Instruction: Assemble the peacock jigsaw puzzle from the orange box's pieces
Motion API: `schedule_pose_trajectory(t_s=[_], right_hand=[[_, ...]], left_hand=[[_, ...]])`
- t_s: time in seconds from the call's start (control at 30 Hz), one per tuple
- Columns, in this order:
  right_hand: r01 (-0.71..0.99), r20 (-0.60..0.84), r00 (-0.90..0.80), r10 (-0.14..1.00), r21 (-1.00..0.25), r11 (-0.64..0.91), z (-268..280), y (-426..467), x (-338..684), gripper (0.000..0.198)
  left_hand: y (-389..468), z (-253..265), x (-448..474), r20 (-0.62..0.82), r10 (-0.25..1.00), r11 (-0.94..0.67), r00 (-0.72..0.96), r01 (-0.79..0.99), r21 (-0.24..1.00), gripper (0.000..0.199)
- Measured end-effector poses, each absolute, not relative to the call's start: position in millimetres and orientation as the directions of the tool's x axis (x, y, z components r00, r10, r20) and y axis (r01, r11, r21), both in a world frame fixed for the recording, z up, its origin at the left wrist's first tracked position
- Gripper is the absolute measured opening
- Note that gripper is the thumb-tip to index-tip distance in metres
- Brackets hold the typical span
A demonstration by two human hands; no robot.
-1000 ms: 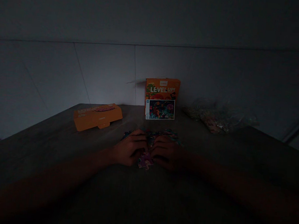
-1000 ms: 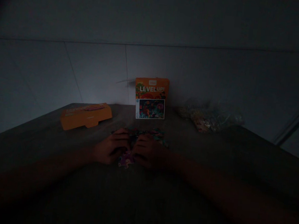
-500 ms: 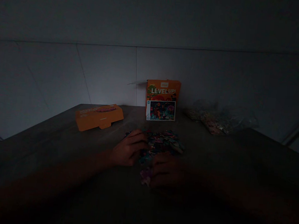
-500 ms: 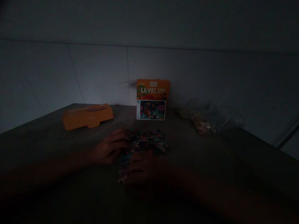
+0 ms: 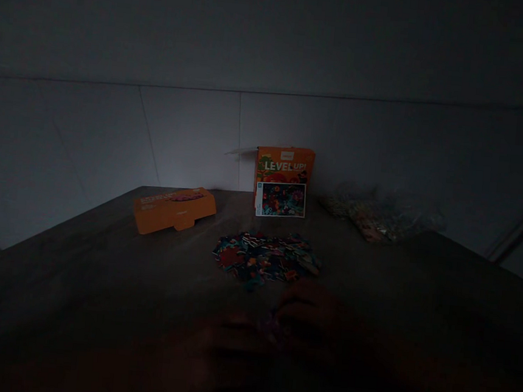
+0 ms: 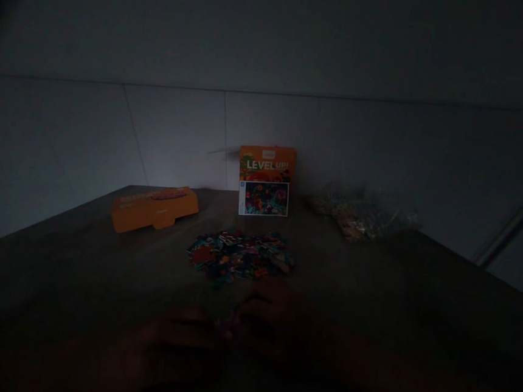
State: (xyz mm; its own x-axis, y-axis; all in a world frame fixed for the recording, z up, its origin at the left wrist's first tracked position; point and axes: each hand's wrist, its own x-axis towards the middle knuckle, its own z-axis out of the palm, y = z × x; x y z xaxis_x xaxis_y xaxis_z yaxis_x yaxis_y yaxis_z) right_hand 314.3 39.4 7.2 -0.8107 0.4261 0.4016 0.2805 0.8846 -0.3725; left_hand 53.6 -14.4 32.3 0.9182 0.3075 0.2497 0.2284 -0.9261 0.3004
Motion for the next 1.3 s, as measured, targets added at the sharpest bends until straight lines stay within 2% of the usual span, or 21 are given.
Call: schedule_pose_trajectory(t_s=[0.1, 0.23, 0.3, 0.5, 0.67, 1.03, 1.3], right_hand=[[0.240, 0.413, -0.812, 0.413, -0.409, 0.880, 5, 41, 312, 0.018], [0.155, 0.432, -0.834, 0.343, -0.414, 0.897, 2, 46, 311, 0.018], [0.163, 0.442, -0.831, 0.338, -0.389, 0.907, 2, 46, 309, 0.021], [0.196, 0.471, -0.816, 0.335, -0.320, 0.927, 4, 42, 310, 0.026], [0.217, 0.436, -0.822, 0.365, -0.353, 0.910, 4, 42, 312, 0.020], [0.181, 0.479, -0.803, 0.354, -0.370, 0.911, 1, 44, 315, 0.019], [0.129, 0.527, -0.804, 0.274, -0.295, 0.947, 4, 44, 315, 0.019]], left_hand=[[-12, 30, 56, 0.275, 0.332, -0.919, 0.902, 0.244, 0.310, 0.030], [-4, 25, 54, 0.284, 0.555, -0.814, 0.781, 0.442, 0.376, 0.032], [-1, 21, 53, 0.273, 0.592, -0.791, 0.758, 0.482, 0.377, 0.024], [2, 15, 52, 0.320, 0.537, -0.830, 0.781, 0.421, 0.365, 0.014], [4, 16, 51, 0.295, 0.589, -0.789, 0.752, 0.458, 0.410, 0.013], [6, 16, 47, 0.225, 0.655, -0.717, 0.721, 0.500, 0.485, 0.012], [5, 20, 49, 0.262, 0.620, -0.751, 0.740, 0.462, 0.471, 0.013]])
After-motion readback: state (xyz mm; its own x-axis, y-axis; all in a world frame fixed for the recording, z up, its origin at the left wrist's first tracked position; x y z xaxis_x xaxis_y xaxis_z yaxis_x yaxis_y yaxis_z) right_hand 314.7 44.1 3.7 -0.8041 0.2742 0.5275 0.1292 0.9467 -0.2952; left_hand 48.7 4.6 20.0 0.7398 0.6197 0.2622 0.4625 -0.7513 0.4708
